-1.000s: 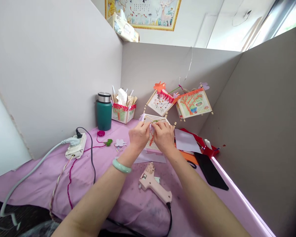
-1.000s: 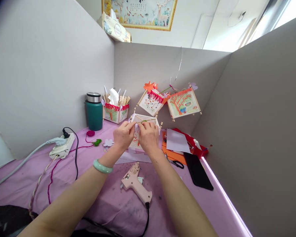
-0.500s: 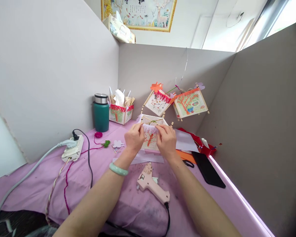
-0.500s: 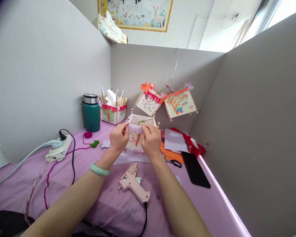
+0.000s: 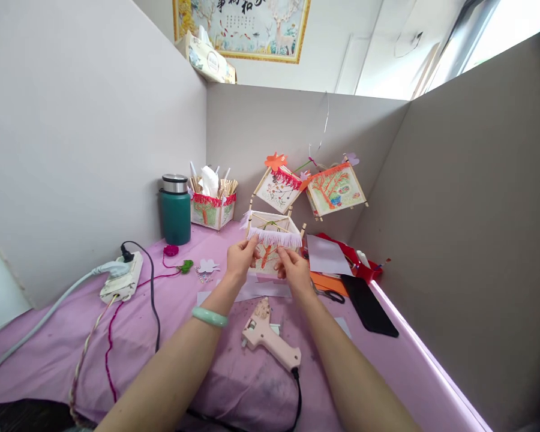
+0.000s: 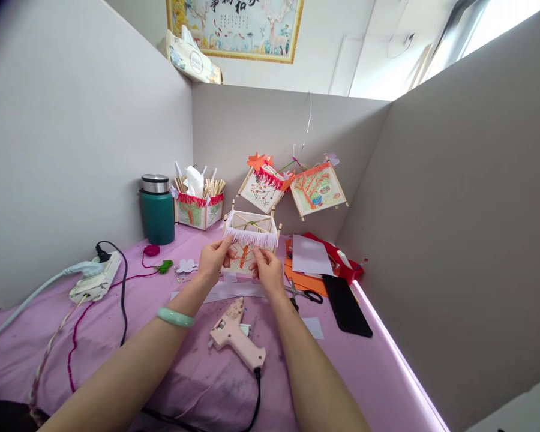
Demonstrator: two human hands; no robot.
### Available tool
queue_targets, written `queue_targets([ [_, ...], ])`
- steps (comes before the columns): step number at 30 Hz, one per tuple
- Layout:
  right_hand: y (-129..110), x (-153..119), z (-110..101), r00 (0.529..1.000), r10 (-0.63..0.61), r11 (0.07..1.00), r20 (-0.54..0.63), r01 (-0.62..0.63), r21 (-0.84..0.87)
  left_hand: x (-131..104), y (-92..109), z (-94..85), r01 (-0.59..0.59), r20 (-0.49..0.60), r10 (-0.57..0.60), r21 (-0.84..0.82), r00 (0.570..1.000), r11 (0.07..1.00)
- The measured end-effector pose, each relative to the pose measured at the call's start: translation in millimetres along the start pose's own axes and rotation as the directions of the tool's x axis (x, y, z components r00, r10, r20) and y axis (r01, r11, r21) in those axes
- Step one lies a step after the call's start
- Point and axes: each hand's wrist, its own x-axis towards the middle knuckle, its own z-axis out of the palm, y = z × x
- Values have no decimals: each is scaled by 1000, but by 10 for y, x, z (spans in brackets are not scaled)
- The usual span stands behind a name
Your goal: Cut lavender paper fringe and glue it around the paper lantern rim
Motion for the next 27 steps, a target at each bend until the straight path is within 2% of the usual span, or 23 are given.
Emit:
queue_targets([
  [3, -38, 15, 154, 992, 75, 962, 98, -98, 255, 5, 1, 68, 94, 82, -79, -213, 994, 973],
  [6, -63, 63, 236, 994, 95, 926, 50, -107, 361, 21, 18, 107, 138, 118, -109, -279, 987, 950],
  [9, -66, 105, 234, 995, 98, 918, -12, -86, 386, 26, 51, 142, 183, 126, -151, -314, 981, 932],
  [12, -60, 114, 188, 996, 83, 913, -23, -67, 403, 13, 75, 178, 209, 130, -176, -311, 976, 927],
  [18, -58, 88, 219, 996, 81, 927, 22, -83, 366, 1, 21, 211, 165, 155, -129, -242, 979, 956],
  [22, -56, 106, 263, 998, 46, 941, -32, -32, 338, -3, -20, 223, 127, 205, -79, -232, 976, 964],
  [27, -26, 142, 164, 990, 83, 926, -115, -34, 377, -17, -11, 227, 121, 190, -83, -201, 978, 972],
])
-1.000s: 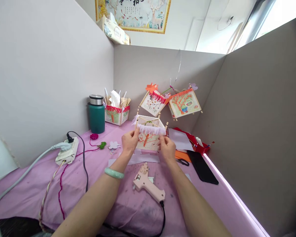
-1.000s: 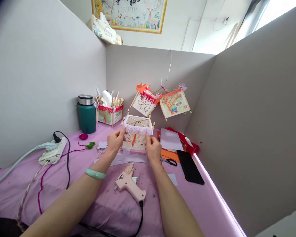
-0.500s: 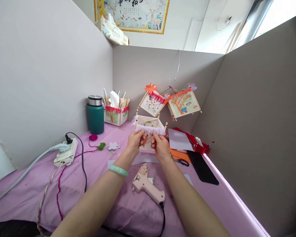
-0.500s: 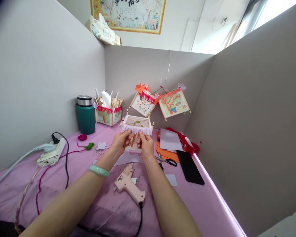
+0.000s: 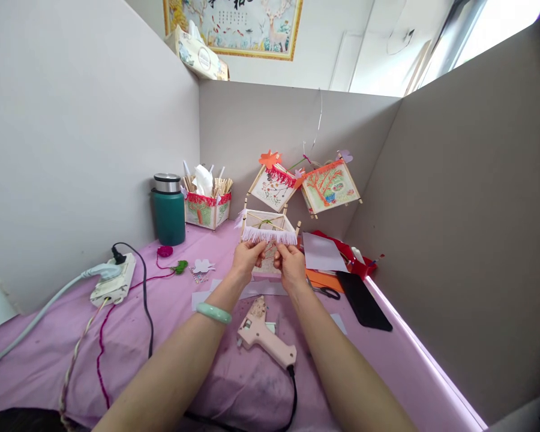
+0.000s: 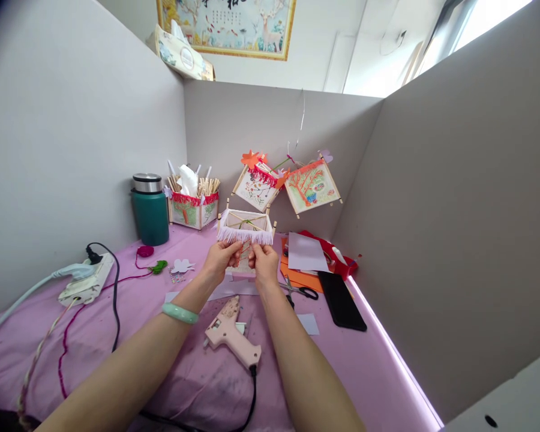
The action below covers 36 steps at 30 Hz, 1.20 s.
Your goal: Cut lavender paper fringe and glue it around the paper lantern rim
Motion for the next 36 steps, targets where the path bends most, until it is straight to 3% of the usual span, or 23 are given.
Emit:
queue_targets([
  [7, -45, -43, -124, 993, 11, 1000, 119, -7, -27, -24, 19, -4, 3, 29, -4, 34, 1000, 999],
  [13, -114, -27, -174, 997, -13, 1000, -75, 13, -4, -23, 16, -16, 10, 10, -10, 49, 1000, 999],
  [18, -93, -16, -199, 966, -37, 998, -256, 26, -49, -33, 22, -33, 14, -5, -14, 41, 1000, 999],
  [22, -65, -26, -182, 985, -19, 999, -172, 13, -38, -36, 23, -41, 20, -9, -19, 30, 1000, 999],
  [27, -91, -33, -139, 992, 125, 977, 14, -125, 172, -42, 25, -42, 10, 4, -11, 27, 1000, 1000],
  [30, -112, -21, -136, 984, 150, 953, 97, -170, 249, -50, 27, -40, 8, 23, -8, 31, 1000, 999],
  [36, -147, 16, -177, 998, 55, 972, 26, -59, 228, -43, 13, -51, -9, 29, 8, 33, 1000, 999],
])
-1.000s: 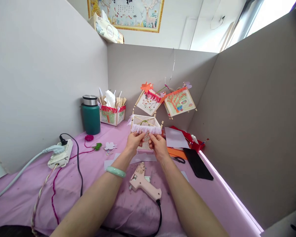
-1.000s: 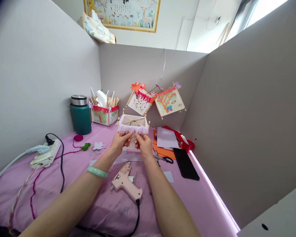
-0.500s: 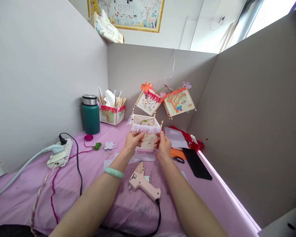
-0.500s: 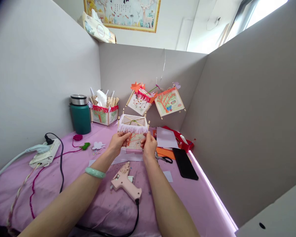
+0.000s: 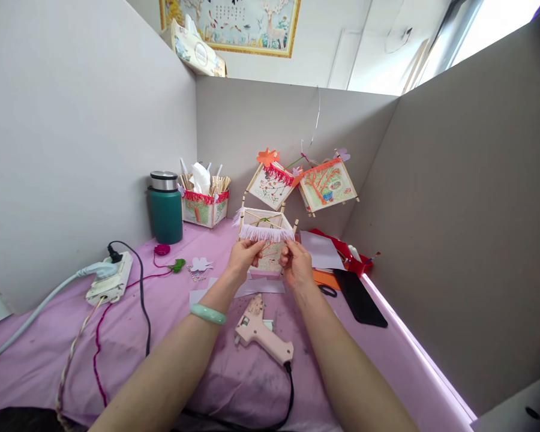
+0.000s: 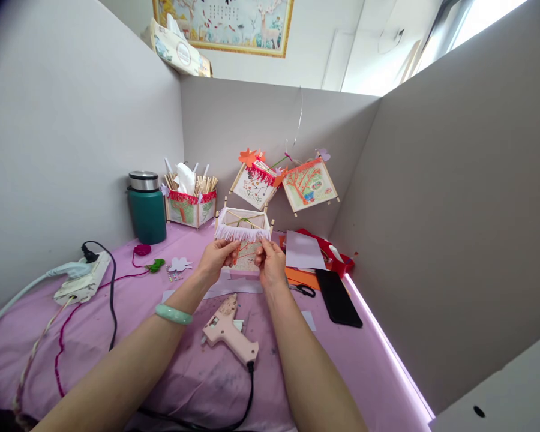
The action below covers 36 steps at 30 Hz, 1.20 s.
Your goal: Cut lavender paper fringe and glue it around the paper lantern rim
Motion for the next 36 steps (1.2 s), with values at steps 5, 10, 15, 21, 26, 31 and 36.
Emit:
queue_targets([
  [5, -27, -12, -21, 990, -96, 991, -102, 86, -100, 23, -16, -10, -19, -17, 19, -13, 1000, 1000],
  [10, 4, -9, -19, 993, -88, 977, -74, 71, -200, 16, 5, -17, -31, -52, 30, -6, 998, 1000],
  [15, -13, 30, -46, 984, -143, 975, -104, 122, -187, 23, 13, -36, -35, -100, 31, -31, 995, 999],
  [21, -21, -6, -13, 994, 17, 972, -110, -43, -231, 15, 22, -28, -28, -109, 26, -22, 994, 999],
  [26, 6, 0, 37, 999, 29, 990, -30, -33, -140, -4, 35, -21, -30, -105, 28, -22, 994, 999],
  [31, -24, 21, 30, 999, 3, 998, 33, -1, -70, 4, 25, -25, -22, -94, 18, -34, 995, 999],
  [36, -17, -19, 57, 999, -25, 987, 42, 31, -156, 9, 17, -28, -24, -96, 21, -29, 995, 999],
])
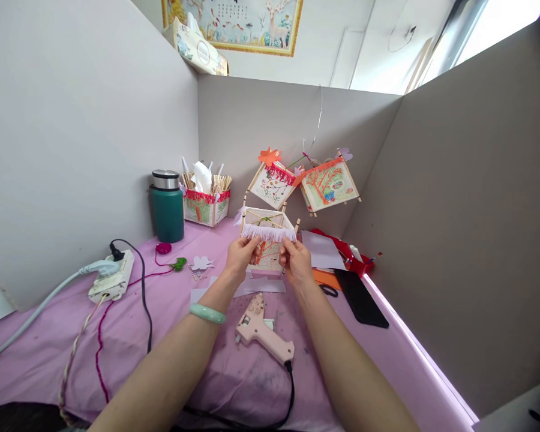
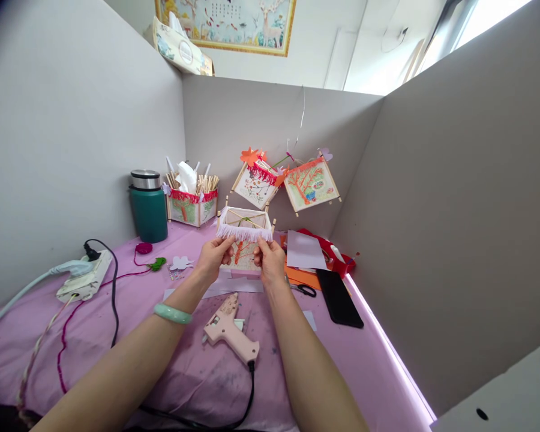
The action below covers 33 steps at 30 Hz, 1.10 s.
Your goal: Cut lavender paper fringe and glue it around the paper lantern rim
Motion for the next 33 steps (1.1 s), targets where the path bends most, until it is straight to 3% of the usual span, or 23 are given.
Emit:
queue_targets([
  [4, 0, 1, -4, 999, -10, 999, -53, 7, -40, -5, 4, -2, -10, 3, 10, -3, 1000, 1000],
  [9, -30, 15, -33, 999, -42, 998, -25, 43, 44, -9, 5, -6, -22, 16, 22, -6, 1000, 1000],
  [15, -30, -3, -9, 998, 26, 999, -48, -27, -23, -1, -5, -7, -16, 3, 16, 0, 1000, 1000],
  [18, -51, 12, -28, 998, -39, 999, -59, 39, 7, -3, -3, -4, -33, -7, 33, 9, 999, 999],
  [24, -71, 30, -117, 974, 5, 1000, -225, -6, -6, -29, 24, -1, -14, -98, 17, 24, 995, 1000],
  [26, -39, 4, -103, 981, 11, 996, -195, -27, -80, -32, 31, -7, -31, -133, 31, 5, 991, 1000],
  [30, 64, -66, 2, 999, 46, 973, 22, -40, -226, -22, 20, -21, -53, -154, 51, -11, 987, 999],
  [33, 125, -73, 60, 996, 2, 967, 87, 20, -255, -10, 2, -27, -66, -137, 67, 8, 988, 998],
])
